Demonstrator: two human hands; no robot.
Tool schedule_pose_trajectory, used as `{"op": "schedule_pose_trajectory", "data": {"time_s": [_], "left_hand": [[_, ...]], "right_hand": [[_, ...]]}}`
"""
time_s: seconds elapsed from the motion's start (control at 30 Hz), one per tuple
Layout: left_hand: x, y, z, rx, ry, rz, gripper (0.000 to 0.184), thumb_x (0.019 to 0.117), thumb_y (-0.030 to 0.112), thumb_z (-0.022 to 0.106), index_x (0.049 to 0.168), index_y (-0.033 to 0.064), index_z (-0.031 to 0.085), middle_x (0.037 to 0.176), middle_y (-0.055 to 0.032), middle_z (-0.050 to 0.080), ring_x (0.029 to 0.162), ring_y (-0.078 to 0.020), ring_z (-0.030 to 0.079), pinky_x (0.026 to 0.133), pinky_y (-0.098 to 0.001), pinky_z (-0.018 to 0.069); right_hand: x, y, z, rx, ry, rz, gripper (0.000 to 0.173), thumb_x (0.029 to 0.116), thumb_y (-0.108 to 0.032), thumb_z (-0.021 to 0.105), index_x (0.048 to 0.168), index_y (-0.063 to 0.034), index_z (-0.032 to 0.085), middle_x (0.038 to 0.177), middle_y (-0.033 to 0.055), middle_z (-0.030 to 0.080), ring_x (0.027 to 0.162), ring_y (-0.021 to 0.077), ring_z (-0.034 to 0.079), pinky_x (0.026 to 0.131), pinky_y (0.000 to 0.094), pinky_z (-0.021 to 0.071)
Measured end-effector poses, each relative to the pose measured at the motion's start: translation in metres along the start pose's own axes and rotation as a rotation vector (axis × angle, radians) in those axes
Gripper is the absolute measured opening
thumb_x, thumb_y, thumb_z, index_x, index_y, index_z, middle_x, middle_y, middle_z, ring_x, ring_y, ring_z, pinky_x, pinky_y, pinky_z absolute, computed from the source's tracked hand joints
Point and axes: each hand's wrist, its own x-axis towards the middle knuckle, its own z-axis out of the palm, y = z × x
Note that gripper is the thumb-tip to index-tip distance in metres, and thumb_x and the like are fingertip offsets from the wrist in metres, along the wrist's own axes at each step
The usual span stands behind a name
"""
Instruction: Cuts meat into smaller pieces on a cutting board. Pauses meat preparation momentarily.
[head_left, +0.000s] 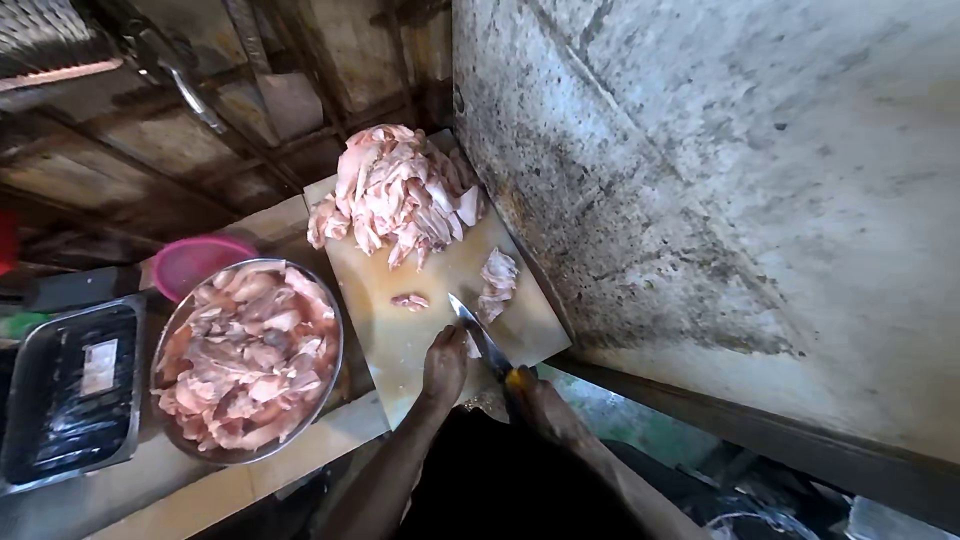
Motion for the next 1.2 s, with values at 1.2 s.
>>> {"op": "schedule_pose_trajectory", "data": {"time_s": [1.2], "left_hand": [[-0.008,-0.007,0.003,0.128,0.099,0.051,0.021,0.0998,0.007,0.057,0.108,0.0047,0.076,0.111,-0.0108,0.072,0.104,-0.0226,0.071,0.094,-0.0361,0.0596]], "right_hand": [[-0.035,0.059,0.004,0.017,-0.049,-0.076,0.048,0.1034,-0.049,0.050,0.134,-0.0120,0.058,0.100,0.0179,0.071,0.093,0.0361,0.072,0.083,0.0584,0.0578]]}}
